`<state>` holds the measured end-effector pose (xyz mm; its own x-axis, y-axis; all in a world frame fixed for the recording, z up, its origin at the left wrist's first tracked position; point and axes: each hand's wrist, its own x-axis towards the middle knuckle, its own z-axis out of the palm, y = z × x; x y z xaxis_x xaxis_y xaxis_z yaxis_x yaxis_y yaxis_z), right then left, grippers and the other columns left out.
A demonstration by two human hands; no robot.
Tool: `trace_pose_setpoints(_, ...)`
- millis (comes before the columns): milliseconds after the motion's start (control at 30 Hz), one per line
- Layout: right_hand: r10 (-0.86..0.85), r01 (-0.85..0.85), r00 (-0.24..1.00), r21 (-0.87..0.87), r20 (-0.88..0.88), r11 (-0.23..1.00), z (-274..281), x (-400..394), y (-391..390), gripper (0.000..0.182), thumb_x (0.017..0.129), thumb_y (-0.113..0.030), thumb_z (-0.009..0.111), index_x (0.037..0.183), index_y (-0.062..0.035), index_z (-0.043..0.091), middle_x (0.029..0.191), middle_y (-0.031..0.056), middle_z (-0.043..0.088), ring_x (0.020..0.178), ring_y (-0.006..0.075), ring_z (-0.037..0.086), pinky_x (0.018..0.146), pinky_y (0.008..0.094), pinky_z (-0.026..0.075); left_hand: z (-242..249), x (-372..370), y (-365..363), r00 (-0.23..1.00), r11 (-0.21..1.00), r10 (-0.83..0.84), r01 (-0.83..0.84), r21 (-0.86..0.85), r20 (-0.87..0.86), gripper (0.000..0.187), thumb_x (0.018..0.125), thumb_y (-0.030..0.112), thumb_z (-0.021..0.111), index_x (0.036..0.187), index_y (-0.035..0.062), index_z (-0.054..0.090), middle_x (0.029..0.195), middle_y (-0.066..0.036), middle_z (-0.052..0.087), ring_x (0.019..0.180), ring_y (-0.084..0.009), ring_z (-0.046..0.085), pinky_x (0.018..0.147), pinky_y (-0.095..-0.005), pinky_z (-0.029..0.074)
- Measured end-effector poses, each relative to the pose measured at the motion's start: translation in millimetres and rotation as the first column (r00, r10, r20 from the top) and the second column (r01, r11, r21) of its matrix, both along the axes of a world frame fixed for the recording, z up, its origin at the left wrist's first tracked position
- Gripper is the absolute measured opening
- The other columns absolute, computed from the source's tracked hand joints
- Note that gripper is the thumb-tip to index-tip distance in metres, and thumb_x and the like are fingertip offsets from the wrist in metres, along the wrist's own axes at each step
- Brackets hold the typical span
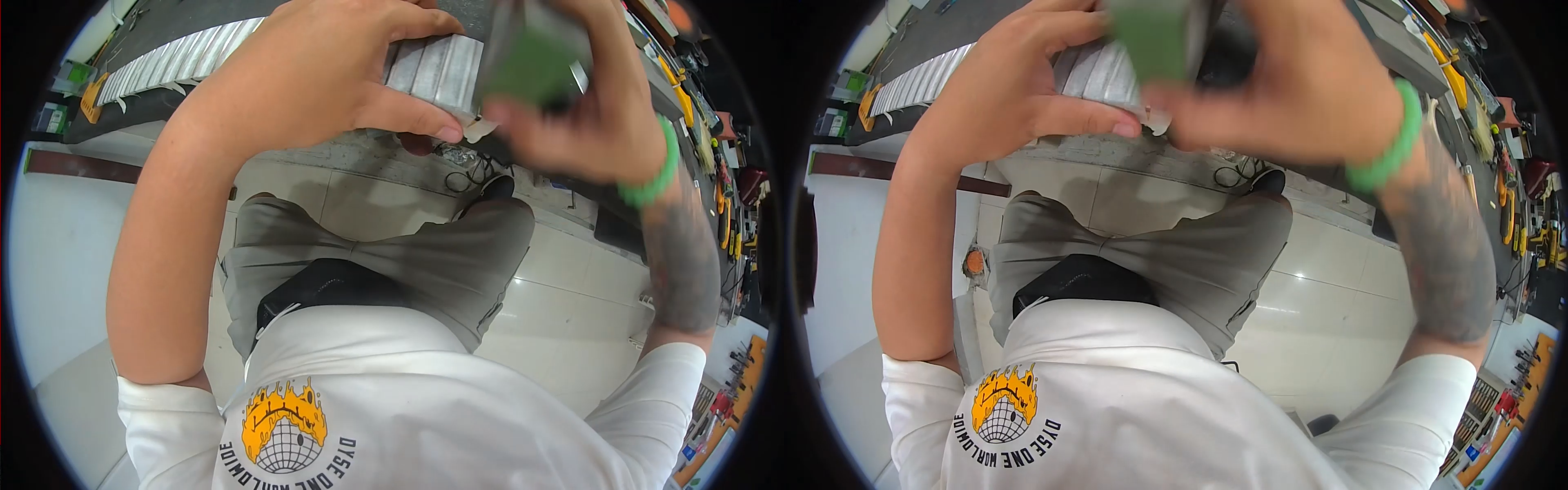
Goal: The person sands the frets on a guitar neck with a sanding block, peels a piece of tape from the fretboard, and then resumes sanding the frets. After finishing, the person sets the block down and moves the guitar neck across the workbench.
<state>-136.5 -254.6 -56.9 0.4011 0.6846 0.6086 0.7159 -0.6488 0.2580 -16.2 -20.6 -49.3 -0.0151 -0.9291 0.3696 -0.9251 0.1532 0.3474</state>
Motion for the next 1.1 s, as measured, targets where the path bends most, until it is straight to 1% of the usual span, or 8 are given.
trace_pose_setpoints(200,0.121,-0.178,0.966,-0.246,-0.229,0.953,20.1,-8.7,10.7,0.067,0.075,-0.030,0.090,0.134,-0.0130,0.061,0.138,0.0180,0.049,0.138,0.0439,0.042,0.113,0.0529,0.040,-14.1,18.4,-5.0,0.988,1.000,0.012,-0.008,-0.030,0.154,0.069,0.077,0.048,0.088,0.120,-0.0029,0.069,0.104,-0.016,0.063,0.100,-0.0340,0.062,0.086,-0.0422,0.051)
trace_pose_setpoints(267,-0.216,0.286,0.935,0.237,-0.283,0.928,12.5,-10.0,6.1,0.052,0.071,-0.031,0.094,0.118,-0.0200,0.074,0.141,0.0229,0.047,0.133,0.0440,0.049,0.109,0.0520,0.044,3.4,-1.9,-1.8,0.988,0.982,0.130,-0.139,0.128,0.077,0.071,0.077,0.049,0.088,0.121,-0.0030,0.069,0.106,-0.016,0.063,0.102,-0.0350,0.062,0.087,-0.0416,0.052)
trace_pose_setpoints(400,-0.033,-0.054,0.864,-0.157,-0.502,0.986,22.5,-11.2,1.3,0.070,0.075,-0.026,0.089,0.136,-0.0129,0.057,0.141,0.0176,0.046,0.140,0.0441,0.039,0.107,0.0553,0.044,1.5,2.8,-0.8,0.991,0.991,0.110,-0.115,0.071,0.069,0.066,0.077,0.045,0.087,0.121,-0.0010,0.069,0.106,-0.016,0.063,0.101,-0.0342,0.062,0.085,-0.0414,0.052)
trace_pose_setpoints(467,-0.239,0.243,0.951,-0.006,-0.198,0.970,9.2,-12.8,3.7,0.054,0.074,-0.027,0.091,0.123,-0.0195,0.071,0.144,0.0206,0.045,0.135,0.0430,0.047,0.108,0.0552,0.044,1.1,-1.2,-1.4,0.992,0.987,0.116,-0.121,0.103,0.058,0.064,0.078,0.044,0.087,0.120,-0.0003,0.070,0.105,-0.016,0.062,0.101,-0.0340,0.062,0.084,-0.0418,0.051)
trace_pose_setpoints(600,0.222,-0.183,0.969,0.279,-0.113,0.943,-21.1,-1.1,33.3,0.072,0.074,-0.029,0.091,0.136,-0.0138,0.058,0.141,0.0164,0.047,0.138,0.0432,0.041,0.110,0.0566,0.041,0.8,1.1,0.5,0.990,0.985,0.124,-0.131,0.110,0.062,0.064,0.077,0.046,0.087,0.119,-0.0002,0.070,0.104,-0.016,0.063,0.100,-0.0341,0.062,0.084,-0.0425,0.051)
trace_pose_setpoints(667,-0.136,0.144,0.964,0.017,-0.229,0.989,16.2,-12.2,8.8,0.070,0.079,-0.024,0.087,0.138,-0.0086,0.052,0.137,0.0133,0.048,0.129,0.0355,0.052,0.105,0.0472,0.047,1.3,-1.3,-1.0,0.986,0.983,0.147,-0.155,0.100,0.083,0.068,0.076,0.050,0.087,0.118,-0.0004,0.071,0.104,-0.015,0.064,0.100,-0.0345,0.063,0.086,-0.0431,0.051)
trace_pose_setpoints(733,-0.226,0.458,0.824,0.377,-0.520,0.805,-3.3,17.8,-39.3,0.068,0.084,-0.023,0.084,0.141,-0.0101,0.049,0.137,0.0086,0.049,0.123,0.0211,0.053,0.103,0.0379,0.048,-0.9,-4.3,-2.9,0.987,0.987,0.130,-0.138,0.078,0.097,0.068,0.076,0.051,0.087,0.118,-0.0007,0.070,0.105,-0.015,0.064,0.100,-0.0347,0.063,0.086,-0.0426,0.052)
trace_pose_setpoints(1100,0.014,0.362,0.783,0.474,-0.622,0.803,-1.7,6.6,-20.1,0.076,0.086,-0.028,0.085,0.146,-0.0075,0.042,0.137,0.0063,0.045,0.122,0.0167,0.049,0.105,0.0343,0.043,-6.9,4.6,-0.6,0.986,0.995,0.099,-0.100,0.005,0.131,0.068,0.079,0.053,0.085,0.118,-0.0013,0.070,0.108,-0.017,0.066,0.105,-0.0363,0.065,0.090,-0.0430,0.053)
